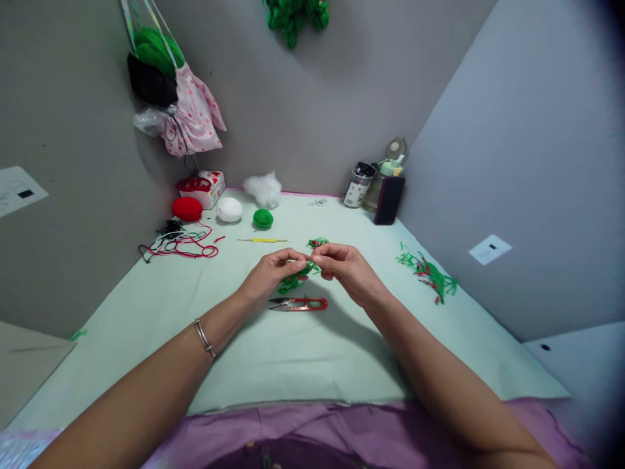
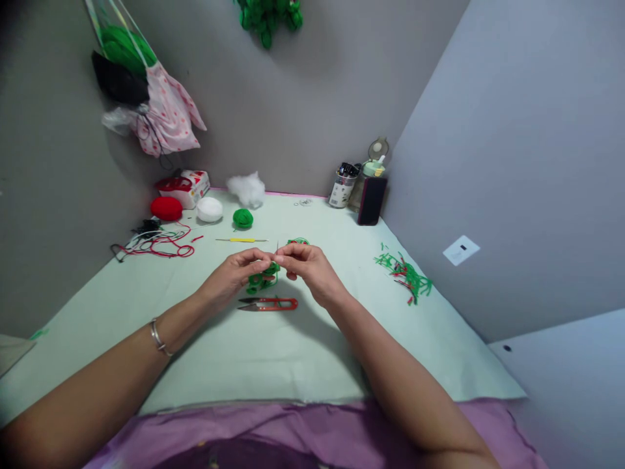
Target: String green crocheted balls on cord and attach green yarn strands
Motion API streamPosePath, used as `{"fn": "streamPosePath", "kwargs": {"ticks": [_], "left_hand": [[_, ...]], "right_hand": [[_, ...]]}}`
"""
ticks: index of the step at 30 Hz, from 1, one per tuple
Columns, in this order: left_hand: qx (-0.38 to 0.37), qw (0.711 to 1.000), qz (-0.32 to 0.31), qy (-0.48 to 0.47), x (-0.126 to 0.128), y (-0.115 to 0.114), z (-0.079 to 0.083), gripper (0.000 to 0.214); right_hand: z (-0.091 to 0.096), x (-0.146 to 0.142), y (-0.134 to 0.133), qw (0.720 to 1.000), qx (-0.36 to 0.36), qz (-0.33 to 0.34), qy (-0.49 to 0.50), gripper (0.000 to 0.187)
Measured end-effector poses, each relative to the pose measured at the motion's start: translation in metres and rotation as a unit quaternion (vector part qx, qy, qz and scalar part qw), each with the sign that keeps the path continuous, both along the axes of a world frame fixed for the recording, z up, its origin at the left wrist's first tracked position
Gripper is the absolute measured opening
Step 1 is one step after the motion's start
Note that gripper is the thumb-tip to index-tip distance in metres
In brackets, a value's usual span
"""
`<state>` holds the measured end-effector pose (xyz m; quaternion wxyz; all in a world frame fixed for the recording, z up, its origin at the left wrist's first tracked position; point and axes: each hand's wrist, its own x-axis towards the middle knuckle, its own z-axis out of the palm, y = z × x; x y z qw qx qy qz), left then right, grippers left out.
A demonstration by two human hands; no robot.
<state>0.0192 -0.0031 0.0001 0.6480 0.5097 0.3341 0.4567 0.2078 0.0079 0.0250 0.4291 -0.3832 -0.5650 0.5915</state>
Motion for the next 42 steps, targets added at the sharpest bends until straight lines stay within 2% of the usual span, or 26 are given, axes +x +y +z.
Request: {"fn": "streamPosePath", "kwargs": {"ticks": [8,10,13,15,18,21,26,42], "left_hand": [[0.002,1.000,-0.013,-0.024,-0.001,0.001,0.000,0.022],[0.012,0.999,-0.010,-0.030,-0.002,0.002,0.000,0.023],[0.026,0.999,0.004,-0.033,-0.003,0.004,-0.001,0.026],[0.030,0.998,0.019,-0.044,-0.003,0.005,-0.002,0.027],[0.030,0.997,0.042,-0.059,-0.004,0.007,-0.003,0.028],[0.036,0.996,0.052,-0.059,-0.005,0.007,-0.003,0.026],[0.046,0.997,0.055,-0.042,-0.007,0.008,-0.004,0.025],[0.052,0.996,0.073,0.000,-0.009,0.010,-0.008,0.026]], "right_hand": [[0.000,0.003,0.000,0.999,0.010,0.005,0.037,0.022],[0.001,0.004,0.000,0.999,0.037,-0.021,0.030,0.021],[0.002,0.005,-0.002,0.989,0.121,-0.081,-0.020,0.017],[0.003,0.006,-0.004,0.971,0.198,-0.112,-0.077,0.015],[0.003,0.005,-0.008,0.923,0.316,-0.137,-0.174,0.013],[0.004,0.004,-0.011,0.882,0.382,-0.127,-0.245,0.014],[0.005,0.003,-0.013,0.863,0.403,-0.092,-0.290,0.015],[0.004,0.004,-0.014,0.850,0.409,-0.047,-0.329,0.016]]}}
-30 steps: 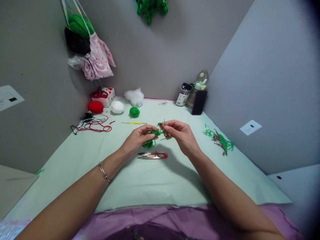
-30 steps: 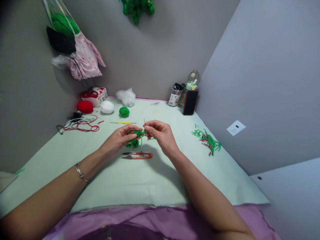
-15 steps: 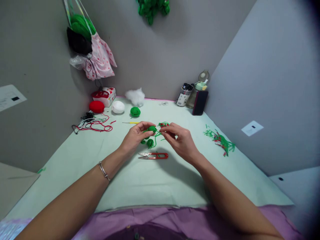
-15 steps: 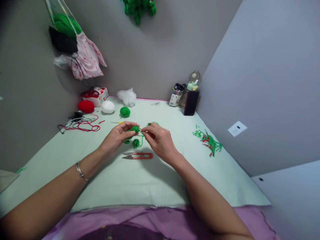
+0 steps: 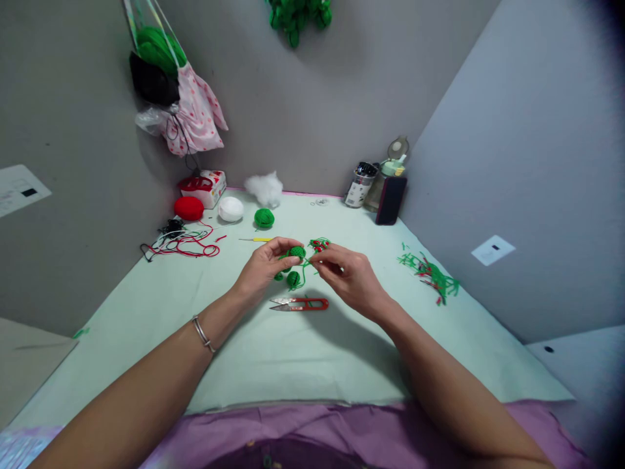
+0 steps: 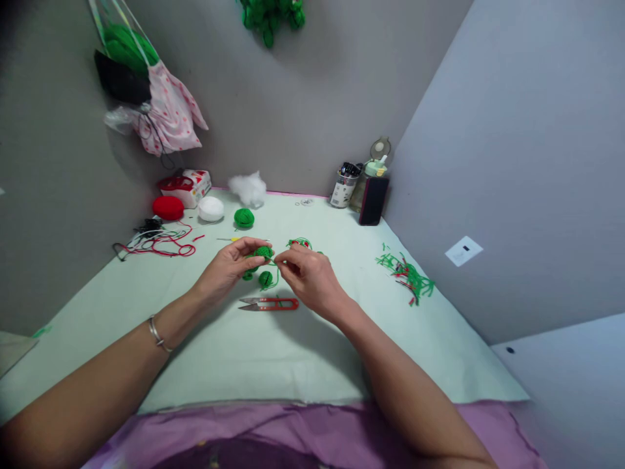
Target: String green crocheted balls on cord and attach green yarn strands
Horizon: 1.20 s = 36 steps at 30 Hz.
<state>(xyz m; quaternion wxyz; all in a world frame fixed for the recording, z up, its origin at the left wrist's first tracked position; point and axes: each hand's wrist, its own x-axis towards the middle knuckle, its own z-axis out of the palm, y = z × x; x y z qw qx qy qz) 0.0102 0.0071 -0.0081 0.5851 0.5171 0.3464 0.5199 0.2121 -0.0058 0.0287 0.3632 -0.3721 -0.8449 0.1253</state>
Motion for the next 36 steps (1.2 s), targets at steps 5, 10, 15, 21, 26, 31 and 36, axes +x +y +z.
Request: {"fn": "streamPosePath", "kwargs": {"ticks": [5,10,15,21,26,31,36], "left_hand": [[-0.001,1.000,0.005,0.009,0.0005,0.0007,0.0003,0.028],[0.003,1.000,0.015,0.021,0.0008,0.0004,0.0022,0.030],[0.018,0.999,0.016,0.030,-0.0004,0.0015,0.0005,0.029],[0.023,0.999,0.020,0.041,-0.0006,0.0024,0.0000,0.028],[0.024,0.998,0.029,0.042,0.0003,0.0012,0.0000,0.027],[0.037,0.997,0.045,0.048,0.0018,-0.0012,0.0025,0.025],[0.024,0.997,0.049,0.049,0.0032,-0.0031,0.0069,0.025]], "right_hand": [[0.0001,0.0000,-0.0001,1.000,0.008,0.005,0.003,0.016],[-0.0008,0.0001,0.0005,1.000,0.004,-0.004,0.007,0.016],[0.0001,-0.0003,-0.0008,1.000,-0.004,-0.010,0.004,0.016],[0.0005,0.0000,-0.0011,1.000,-0.015,-0.013,0.005,0.016],[0.0029,-0.0005,-0.0021,1.000,-0.023,-0.017,-0.009,0.016],[0.0030,-0.0014,-0.0026,0.999,-0.034,-0.024,-0.024,0.018],[-0.0040,-0.0016,0.0016,0.997,-0.067,-0.024,0.011,0.014]]}}
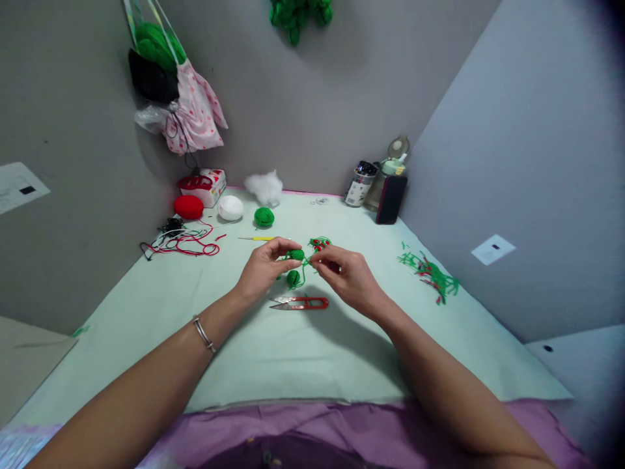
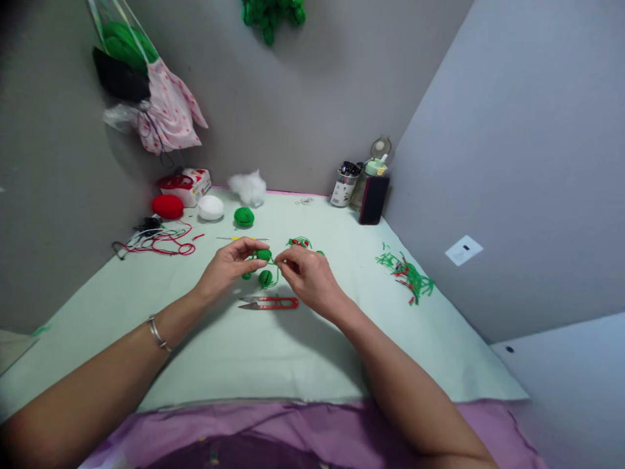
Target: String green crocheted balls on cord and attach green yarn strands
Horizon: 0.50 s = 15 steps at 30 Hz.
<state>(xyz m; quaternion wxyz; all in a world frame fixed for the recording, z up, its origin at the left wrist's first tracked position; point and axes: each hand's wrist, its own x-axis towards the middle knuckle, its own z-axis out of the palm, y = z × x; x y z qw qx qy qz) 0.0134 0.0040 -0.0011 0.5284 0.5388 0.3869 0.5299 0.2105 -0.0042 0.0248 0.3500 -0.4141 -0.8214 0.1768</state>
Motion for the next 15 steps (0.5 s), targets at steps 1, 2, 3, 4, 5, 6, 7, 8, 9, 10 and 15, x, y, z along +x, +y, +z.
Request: {"fn": "streamPosePath", "kwargs": {"ticks": [1,2,3,4,5,6,7,8,9,10,15], "left_hand": [[-0.004,1.000,-0.002,-0.001,0.000,0.000,0.000,0.026],[-0.007,1.000,-0.005,-0.003,0.000,0.000,0.000,0.026],[-0.011,1.000,-0.010,-0.007,0.001,0.000,0.000,0.028],[-0.015,1.000,-0.015,-0.013,0.001,0.000,-0.001,0.029],[-0.019,0.999,-0.020,-0.019,0.001,-0.001,-0.001,0.030],[-0.021,0.999,-0.023,-0.023,0.001,-0.001,-0.001,0.031],[-0.023,0.999,-0.025,-0.025,0.000,-0.001,-0.001,0.031],[-0.023,0.999,-0.026,-0.023,0.000,-0.001,0.000,0.031],[-0.022,0.999,-0.027,-0.020,-0.001,-0.001,0.001,0.031],[-0.020,0.999,-0.028,-0.016,-0.001,-0.001,0.002,0.031],[-0.005,1.000,-0.025,-0.006,-0.001,-0.003,0.006,0.030]], "right_hand": [[-0.001,0.000,0.001,1.000,-0.008,0.004,0.013,0.013],[-0.002,0.000,0.002,0.999,-0.018,0.009,0.026,0.012],[-0.002,0.000,0.002,0.999,-0.029,0.014,0.038,0.012],[-0.002,0.000,0.003,0.998,-0.042,0.018,0.049,0.012],[-0.001,0.000,0.003,0.996,-0.056,0.023,0.059,0.012],[0.001,0.000,0.004,0.995,-0.070,0.029,0.068,0.013],[0.002,0.001,0.005,0.993,-0.085,0.036,0.076,0.014],[0.003,0.002,0.006,0.990,-0.101,0.045,0.084,0.015],[0.004,0.003,0.007,0.987,-0.117,0.053,0.092,0.017],[0.004,0.004,0.008,0.984,-0.135,0.061,0.101,0.018],[-0.002,0.007,0.015,0.962,-0.213,0.079,0.152,0.024]]}}
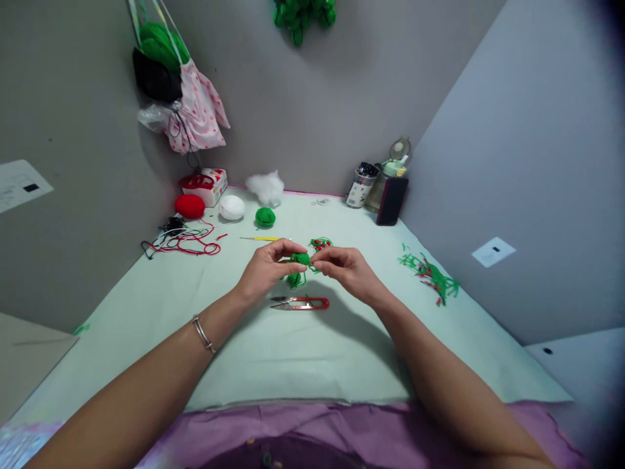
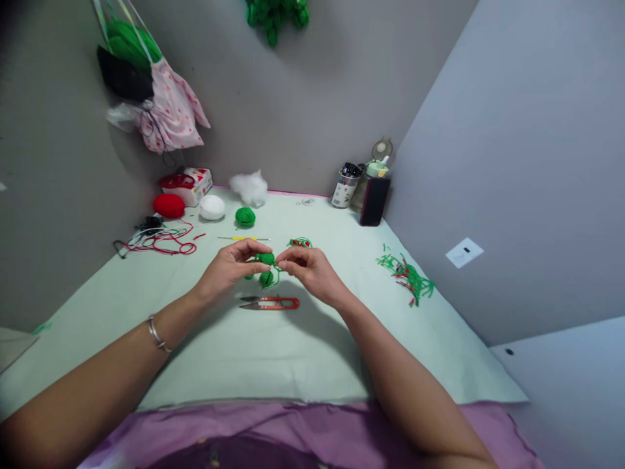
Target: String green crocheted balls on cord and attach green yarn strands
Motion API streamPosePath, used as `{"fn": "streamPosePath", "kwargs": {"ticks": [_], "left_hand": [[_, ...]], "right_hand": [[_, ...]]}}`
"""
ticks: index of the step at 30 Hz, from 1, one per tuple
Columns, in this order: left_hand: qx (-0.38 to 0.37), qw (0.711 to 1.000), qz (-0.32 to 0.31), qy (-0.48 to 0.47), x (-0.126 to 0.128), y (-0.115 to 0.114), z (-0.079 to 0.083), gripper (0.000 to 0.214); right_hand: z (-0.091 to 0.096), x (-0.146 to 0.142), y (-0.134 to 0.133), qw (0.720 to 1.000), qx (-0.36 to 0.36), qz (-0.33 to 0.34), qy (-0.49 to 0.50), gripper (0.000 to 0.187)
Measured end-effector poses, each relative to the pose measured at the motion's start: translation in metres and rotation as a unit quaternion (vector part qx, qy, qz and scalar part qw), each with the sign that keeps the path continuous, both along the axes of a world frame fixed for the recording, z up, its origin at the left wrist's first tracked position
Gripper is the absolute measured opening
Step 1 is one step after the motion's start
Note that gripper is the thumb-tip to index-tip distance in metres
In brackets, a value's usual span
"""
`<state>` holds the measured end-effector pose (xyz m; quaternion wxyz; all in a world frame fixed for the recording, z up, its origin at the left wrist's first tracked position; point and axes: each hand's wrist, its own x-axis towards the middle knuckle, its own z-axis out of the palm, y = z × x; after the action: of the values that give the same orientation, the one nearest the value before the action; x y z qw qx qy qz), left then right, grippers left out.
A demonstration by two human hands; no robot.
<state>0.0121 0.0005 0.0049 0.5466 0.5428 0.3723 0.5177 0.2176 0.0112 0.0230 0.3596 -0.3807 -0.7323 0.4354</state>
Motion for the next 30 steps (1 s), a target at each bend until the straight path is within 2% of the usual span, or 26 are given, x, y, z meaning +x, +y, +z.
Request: {"fn": "streamPosePath", "kwargs": {"ticks": [13,25,30], "left_hand": [[-0.005,1.000,-0.009,-0.017,0.0049,-0.0062,0.0048,0.030],[0.037,0.999,-0.020,-0.016,0.0076,-0.0105,0.0030,0.022],[0.051,0.999,-0.002,-0.010,0.0079,-0.0079,0.0012,0.035]], "right_hand": [[-0.0073,-0.0013,0.0018,0.999,-0.027,0.016,0.035,0.028],[-0.0055,-0.0032,0.0009,0.998,-0.019,0.018,0.052,0.027],[-0.0049,-0.0057,-0.0022,0.996,-0.054,0.030,0.062,0.026]]}}
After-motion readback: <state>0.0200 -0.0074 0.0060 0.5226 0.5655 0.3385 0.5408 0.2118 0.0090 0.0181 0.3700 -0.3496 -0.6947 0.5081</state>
